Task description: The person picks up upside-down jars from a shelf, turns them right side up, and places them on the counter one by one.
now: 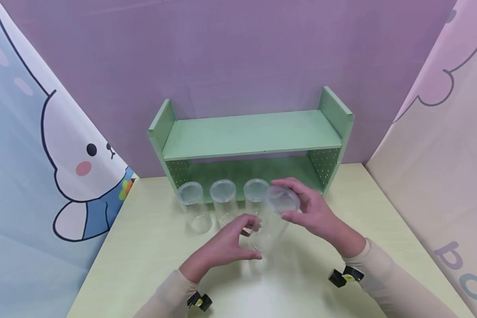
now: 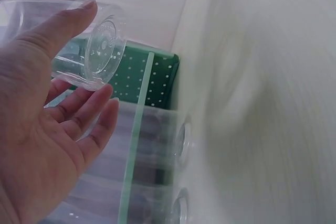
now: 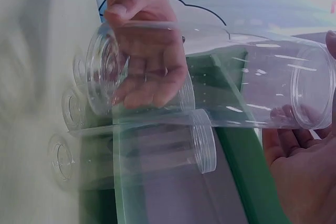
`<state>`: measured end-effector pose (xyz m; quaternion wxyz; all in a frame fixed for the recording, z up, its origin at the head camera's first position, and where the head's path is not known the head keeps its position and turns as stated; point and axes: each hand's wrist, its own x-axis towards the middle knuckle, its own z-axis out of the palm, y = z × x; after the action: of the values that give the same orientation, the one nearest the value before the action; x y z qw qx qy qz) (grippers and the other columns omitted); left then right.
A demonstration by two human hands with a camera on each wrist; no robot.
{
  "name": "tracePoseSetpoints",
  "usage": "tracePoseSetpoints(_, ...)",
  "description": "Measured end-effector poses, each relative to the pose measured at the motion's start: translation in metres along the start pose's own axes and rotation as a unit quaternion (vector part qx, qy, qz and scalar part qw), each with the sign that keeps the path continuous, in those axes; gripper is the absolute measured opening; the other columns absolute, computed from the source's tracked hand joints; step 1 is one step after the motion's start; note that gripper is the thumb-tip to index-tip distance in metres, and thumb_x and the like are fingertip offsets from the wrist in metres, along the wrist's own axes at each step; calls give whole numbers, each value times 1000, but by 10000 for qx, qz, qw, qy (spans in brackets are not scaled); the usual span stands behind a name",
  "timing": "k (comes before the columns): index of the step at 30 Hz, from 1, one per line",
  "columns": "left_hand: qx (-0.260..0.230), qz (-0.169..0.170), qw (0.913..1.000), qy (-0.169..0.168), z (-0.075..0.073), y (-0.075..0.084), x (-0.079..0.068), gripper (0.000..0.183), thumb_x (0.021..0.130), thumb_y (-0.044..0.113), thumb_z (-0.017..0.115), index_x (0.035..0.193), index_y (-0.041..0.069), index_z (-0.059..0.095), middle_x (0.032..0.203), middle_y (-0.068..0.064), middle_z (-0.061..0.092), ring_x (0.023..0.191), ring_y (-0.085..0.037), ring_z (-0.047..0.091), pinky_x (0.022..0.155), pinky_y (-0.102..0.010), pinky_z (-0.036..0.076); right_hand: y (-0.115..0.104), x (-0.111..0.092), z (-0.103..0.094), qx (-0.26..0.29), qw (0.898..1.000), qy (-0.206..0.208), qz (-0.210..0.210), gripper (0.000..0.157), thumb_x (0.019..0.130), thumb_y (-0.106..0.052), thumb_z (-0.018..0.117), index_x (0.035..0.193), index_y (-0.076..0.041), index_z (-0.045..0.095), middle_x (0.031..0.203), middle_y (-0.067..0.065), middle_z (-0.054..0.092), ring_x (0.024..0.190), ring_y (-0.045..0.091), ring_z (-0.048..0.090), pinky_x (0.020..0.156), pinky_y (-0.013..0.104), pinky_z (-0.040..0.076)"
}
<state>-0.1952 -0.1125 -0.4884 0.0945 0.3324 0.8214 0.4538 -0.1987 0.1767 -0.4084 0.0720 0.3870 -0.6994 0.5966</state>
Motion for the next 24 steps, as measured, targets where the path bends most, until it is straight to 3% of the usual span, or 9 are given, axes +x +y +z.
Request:
tracePoseSetpoints(14, 12, -19, 10000, 13, 10, 4, 8, 82, 86, 23, 99, 152, 8, 53, 139, -5, 65, 127, -12, 62, 111, -34, 55, -5, 1, 3, -293, 9993, 30, 220, 71, 86, 11, 85, 152, -1, 60, 145, 11, 61, 125, 26, 63, 102, 29, 56)
tracePoseSetpoints(24, 35, -175, 9998, 78, 2, -7, 0, 78, 91, 23, 95, 157, 16, 53, 149, -4, 64, 134, -14, 60, 111, -36, 55, -1, -2, -1, -575, 9980, 43, 275, 72, 87, 9, 87, 153, -7, 62, 144, 8, 61, 124, 26, 64, 100, 29, 57)
